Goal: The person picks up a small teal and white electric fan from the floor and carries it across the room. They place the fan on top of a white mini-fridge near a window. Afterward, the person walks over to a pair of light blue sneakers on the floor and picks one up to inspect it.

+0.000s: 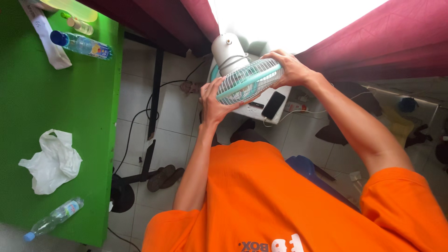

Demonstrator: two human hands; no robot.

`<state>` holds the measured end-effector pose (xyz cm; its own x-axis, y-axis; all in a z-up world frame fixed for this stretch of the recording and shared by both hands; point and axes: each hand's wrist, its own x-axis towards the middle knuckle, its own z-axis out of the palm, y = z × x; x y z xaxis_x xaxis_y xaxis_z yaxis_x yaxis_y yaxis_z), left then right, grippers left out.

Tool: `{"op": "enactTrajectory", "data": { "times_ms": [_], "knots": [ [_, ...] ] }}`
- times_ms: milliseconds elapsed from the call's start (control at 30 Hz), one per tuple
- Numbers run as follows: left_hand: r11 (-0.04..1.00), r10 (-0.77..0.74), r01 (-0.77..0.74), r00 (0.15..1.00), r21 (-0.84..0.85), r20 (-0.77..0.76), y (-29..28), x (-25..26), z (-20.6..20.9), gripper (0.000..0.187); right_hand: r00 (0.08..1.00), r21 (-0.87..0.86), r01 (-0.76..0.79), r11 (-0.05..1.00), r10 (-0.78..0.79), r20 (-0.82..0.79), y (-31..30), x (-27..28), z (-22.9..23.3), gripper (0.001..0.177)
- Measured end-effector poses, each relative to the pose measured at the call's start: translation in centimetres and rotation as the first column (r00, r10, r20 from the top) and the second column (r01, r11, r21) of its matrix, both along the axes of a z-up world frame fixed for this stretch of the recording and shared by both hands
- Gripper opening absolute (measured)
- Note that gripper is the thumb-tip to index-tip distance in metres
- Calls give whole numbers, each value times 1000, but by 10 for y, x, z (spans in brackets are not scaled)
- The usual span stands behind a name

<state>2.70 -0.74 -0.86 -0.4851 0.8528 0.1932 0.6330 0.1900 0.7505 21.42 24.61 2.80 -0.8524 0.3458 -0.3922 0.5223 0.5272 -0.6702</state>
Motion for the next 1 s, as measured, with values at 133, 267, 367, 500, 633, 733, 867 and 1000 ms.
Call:
{"op": "enactTrajectory", "data": {
  "times_ms": [133, 267, 367, 500, 633, 733, 867, 1000],
  "knots": [
    [1000, 18, -18, 1000, 6, -8, -8, 5, -3, 93, 999, 25, -42, 999, 42, 15, -1, -3, -4, 102],
    [999, -53, 53, 999, -4, 1, -12, -7, -2, 94, 997, 52, -31, 998, 27, 69, -12, -10, 0, 105],
    [993, -119, 119, 993, -8, 2, -18, -22, 1, 94, 998, 44, 35, 998, -38, 57, -29, -2, 4, 105],
    [980, -175, 176, 984, -89, 17, -18, -30, 6, 97, 992, 39, 115, 993, -112, -64, -48, 10, 1, 103],
    [917, -262, 269, 963, -293, 62, -10, -52, 22, 112, 979, 94, 182, 979, -171, -109, -71, 14, -3, 113],
    [850, -301, 280, 953, -447, 25, -5, -66, 34, 128, 957, 109, 263, 959, -245, -154, -93, 17, -2, 127],
    [895, -303, 294, 953, -335, 24, -5, -86, 35, 128, 919, 97, 338, 936, -306, -250, -119, 12, -1, 126],
    [883, -325, 319, 945, -344, 40, -3, -93, 27, 114, 906, 141, 402, 905, -370, -207, -142, 10, -3, 122]
  ]
}}
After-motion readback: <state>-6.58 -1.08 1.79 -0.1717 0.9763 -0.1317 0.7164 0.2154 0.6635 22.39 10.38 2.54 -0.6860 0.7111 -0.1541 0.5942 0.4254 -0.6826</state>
